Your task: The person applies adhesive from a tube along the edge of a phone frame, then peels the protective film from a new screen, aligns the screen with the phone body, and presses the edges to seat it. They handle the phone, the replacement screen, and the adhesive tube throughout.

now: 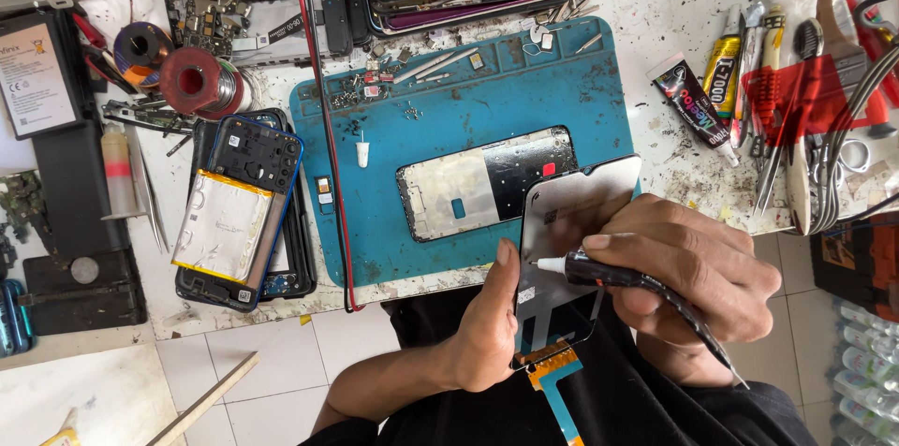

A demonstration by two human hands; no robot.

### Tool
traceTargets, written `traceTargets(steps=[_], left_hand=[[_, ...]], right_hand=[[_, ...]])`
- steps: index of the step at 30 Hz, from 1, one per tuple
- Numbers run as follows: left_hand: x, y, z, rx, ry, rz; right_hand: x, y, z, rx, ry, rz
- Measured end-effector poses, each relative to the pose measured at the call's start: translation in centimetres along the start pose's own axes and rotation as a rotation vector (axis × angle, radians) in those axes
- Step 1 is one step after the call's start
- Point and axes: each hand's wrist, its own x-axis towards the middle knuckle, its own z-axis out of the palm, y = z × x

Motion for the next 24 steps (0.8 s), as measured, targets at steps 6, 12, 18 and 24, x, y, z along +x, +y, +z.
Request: traceTargets(steps=[6,12,18,24], left_hand=[[-0.4,-1.4,0.2,-0.199,0.036,-0.089],[-2.1,-2.7,0.1,0.222,-0.044,0.192],[-2.5,-2.8,0.6,0.460,-0.019,0.240],[-2.3,-1.9,0.6,0.389,-0.028,0.317]], right_hand=[[-0.6,0.5,0.0,-0.045,0.028,0.012],[-0.7,2.2,0.3,-0.127,0.216,-0.068],[-0.7,0.1,-0.6,-0.185,0.103,-0.007],[0.0,-0.7,-1.0,-0.236,0.027,-0.002]])
